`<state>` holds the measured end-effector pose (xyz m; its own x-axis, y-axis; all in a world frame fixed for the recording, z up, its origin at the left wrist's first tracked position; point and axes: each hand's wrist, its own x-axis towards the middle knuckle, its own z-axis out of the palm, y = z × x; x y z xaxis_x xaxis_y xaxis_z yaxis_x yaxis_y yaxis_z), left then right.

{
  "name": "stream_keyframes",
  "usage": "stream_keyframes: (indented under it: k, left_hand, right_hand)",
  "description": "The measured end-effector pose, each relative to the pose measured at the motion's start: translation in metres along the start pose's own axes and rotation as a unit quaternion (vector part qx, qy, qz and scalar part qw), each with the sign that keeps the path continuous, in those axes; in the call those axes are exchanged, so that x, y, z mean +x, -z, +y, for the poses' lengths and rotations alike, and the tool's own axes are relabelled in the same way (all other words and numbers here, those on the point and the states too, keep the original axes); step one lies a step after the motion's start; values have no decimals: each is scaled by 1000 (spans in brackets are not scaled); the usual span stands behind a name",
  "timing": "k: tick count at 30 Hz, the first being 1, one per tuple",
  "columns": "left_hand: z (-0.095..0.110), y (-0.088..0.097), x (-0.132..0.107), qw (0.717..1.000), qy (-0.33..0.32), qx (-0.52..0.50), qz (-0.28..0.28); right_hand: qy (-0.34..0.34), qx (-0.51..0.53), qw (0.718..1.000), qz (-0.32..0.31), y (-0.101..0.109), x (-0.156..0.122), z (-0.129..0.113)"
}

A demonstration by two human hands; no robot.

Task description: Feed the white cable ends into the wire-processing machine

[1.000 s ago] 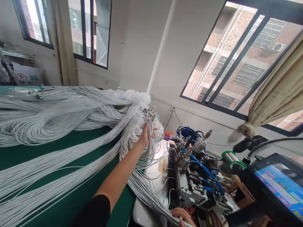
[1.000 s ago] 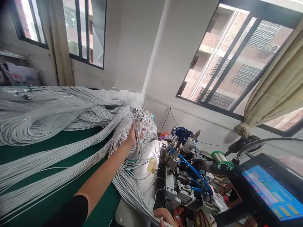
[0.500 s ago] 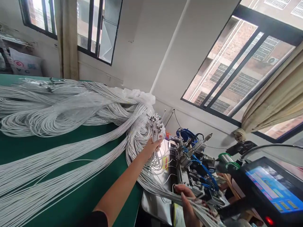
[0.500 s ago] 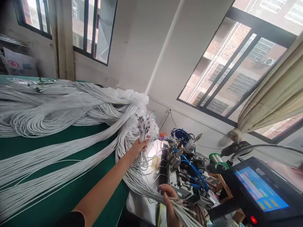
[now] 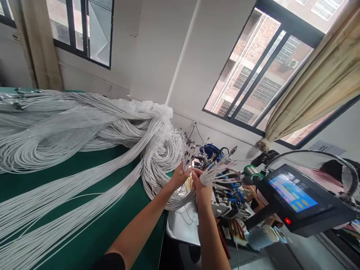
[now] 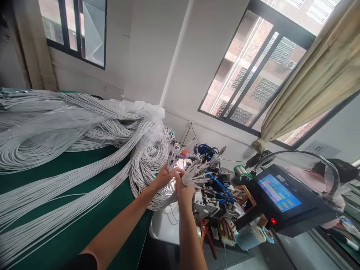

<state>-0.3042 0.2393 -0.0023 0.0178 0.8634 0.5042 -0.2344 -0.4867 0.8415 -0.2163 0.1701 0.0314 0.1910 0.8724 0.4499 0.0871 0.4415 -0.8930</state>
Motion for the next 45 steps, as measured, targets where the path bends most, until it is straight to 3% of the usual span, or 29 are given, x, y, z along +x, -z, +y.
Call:
stream_keyframes:
  k: [9, 14, 17, 21, 26, 37, 45]
  left_hand:
    - [-10, -1, -3, 999, -36, 38, -14]
    - [-2, -2, -5, 998, -51, 35, -22]
    - [2, 0, -5, 992, 13, -77, -94]
    - [-2, 9, -4, 948, 108, -184, -236]
    - [-11, 18, -5, 920, 133, -220, -297]
    - [-14, 16, -5, 920, 136, -242, -275]
    - [-13, 16, -3, 940, 117, -209, -243]
  right_hand:
    - [50, -118, 991, 38, -12, 9, 4]
    - [56, -133, 989, 33, -7, 14, 7]
    - [35, -106, 994, 20, -2, 12, 10]
    - [12, -32, 999, 10, 7, 6, 14]
    - [-3, 15, 1000, 19, 22, -1, 17]
    - [9, 47, 998, 32, 30, -31, 24]
    - [-29, 58, 997, -32, 39, -48, 23]
